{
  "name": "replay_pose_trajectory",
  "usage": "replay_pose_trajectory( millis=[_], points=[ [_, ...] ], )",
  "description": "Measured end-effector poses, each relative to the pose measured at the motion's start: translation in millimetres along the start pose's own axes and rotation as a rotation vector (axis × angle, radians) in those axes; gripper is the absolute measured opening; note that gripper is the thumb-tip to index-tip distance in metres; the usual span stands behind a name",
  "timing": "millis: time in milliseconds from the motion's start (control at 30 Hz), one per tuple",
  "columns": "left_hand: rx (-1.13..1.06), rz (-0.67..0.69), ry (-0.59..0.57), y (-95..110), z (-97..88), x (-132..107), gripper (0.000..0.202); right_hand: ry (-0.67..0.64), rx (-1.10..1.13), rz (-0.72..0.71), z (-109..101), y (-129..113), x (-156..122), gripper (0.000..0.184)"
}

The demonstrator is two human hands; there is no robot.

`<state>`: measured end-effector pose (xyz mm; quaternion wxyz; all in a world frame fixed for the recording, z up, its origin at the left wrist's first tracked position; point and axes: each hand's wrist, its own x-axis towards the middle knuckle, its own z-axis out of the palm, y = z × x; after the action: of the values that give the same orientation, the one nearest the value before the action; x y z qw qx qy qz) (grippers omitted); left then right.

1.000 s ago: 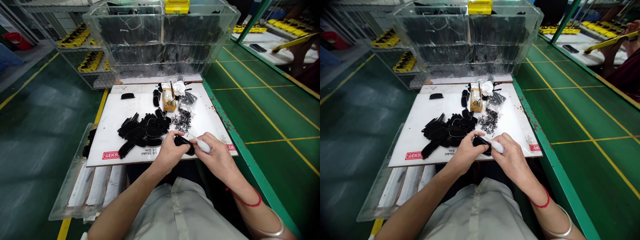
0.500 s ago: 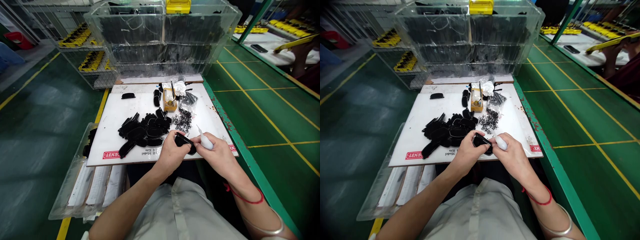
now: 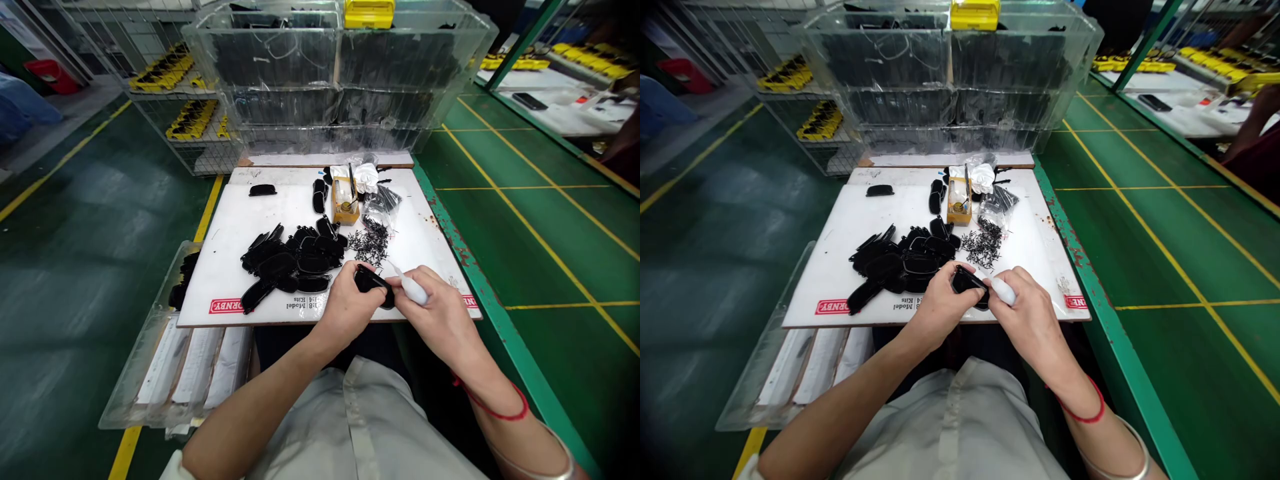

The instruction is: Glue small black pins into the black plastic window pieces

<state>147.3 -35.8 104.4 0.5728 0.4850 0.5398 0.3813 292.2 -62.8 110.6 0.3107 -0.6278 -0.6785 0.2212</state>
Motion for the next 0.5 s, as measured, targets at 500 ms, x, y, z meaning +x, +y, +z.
replay_pose_trajectory(
  millis=[500],
  points=[
    [-0.053,0.019,-0.028,-1.5,-3.2,1.2,0.025,0.091,-0.145,-0.238,2.3,1.0,-2.5,0.015]
  ],
)
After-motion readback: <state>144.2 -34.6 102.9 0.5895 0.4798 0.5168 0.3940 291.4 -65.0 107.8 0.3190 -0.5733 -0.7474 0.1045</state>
